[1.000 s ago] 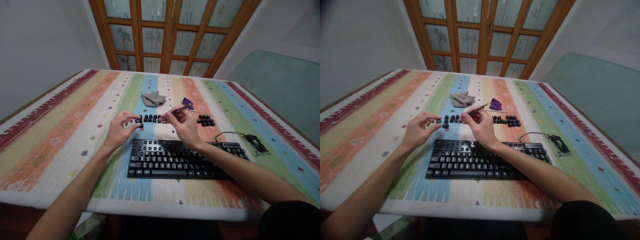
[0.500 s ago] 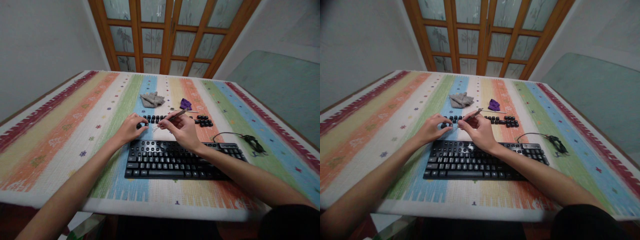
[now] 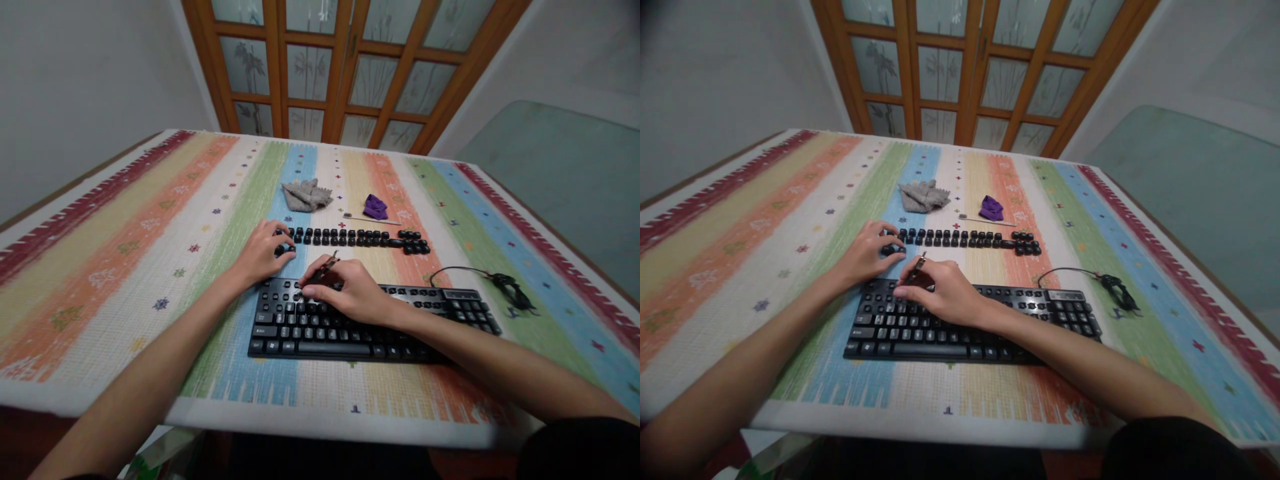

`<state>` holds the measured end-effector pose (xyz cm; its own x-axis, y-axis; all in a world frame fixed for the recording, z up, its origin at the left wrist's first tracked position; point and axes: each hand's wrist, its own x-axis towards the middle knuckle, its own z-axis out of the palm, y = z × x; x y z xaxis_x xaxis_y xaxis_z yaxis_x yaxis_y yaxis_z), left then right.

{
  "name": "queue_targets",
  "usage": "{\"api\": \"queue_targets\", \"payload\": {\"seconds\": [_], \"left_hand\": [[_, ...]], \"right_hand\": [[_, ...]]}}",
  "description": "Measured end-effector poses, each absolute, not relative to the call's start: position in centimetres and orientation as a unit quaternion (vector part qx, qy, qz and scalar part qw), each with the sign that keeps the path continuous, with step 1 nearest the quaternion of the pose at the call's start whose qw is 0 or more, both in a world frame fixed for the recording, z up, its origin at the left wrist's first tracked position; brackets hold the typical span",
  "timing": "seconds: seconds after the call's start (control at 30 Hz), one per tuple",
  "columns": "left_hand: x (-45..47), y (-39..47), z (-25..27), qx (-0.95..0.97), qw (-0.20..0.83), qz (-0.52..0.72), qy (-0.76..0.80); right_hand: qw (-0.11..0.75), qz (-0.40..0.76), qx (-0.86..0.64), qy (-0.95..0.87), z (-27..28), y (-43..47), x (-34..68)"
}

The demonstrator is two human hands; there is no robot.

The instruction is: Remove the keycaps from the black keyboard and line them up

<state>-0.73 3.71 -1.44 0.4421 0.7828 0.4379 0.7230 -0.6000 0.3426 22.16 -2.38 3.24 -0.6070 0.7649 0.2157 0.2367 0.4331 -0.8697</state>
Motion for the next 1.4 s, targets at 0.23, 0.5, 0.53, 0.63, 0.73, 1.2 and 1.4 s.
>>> {"api": "queue_targets", "payload": {"seconds": [0.23, 0.5, 0.53, 0.63, 0.73, 1.2, 1.4], "left_hand": [[-1.1, 3.7, -1.4, 0.847, 0.044, 0.273, 0.454], [-1.4, 3.7, -1.5, 0.853, 0.028, 0.267, 0.447], [-1.4, 3.7, -1.5, 0.855, 0.026, 0.266, 0.445], [-1.4, 3.8, -1.7, 0.856, 0.020, 0.265, 0.443], [-1.4, 3.8, -1.7, 0.856, 0.016, 0.267, 0.443], [-1.4, 3.3, -1.2, 0.847, 0.023, 0.289, 0.445], [-1.6, 2.6, -0.4, 0.827, 0.000, 0.328, 0.457]], "right_hand": [[0.284, 0.426, -0.316, -0.799, 2.8, -2.5, 21.6], [0.291, 0.404, -0.284, -0.819, 3.0, -2.8, 21.4], [0.294, 0.397, -0.278, -0.824, 2.9, -2.9, 21.4], [0.303, 0.359, -0.259, -0.844, 2.6, -3.0, 21.2], [0.317, 0.311, -0.242, -0.863, 2.5, -3.0, 20.9], [0.313, 0.289, -0.274, -0.862, 2.3, -3.7, 20.6], [0.302, 0.296, -0.278, -0.863, 1.9, -4.1, 20.2]]}}
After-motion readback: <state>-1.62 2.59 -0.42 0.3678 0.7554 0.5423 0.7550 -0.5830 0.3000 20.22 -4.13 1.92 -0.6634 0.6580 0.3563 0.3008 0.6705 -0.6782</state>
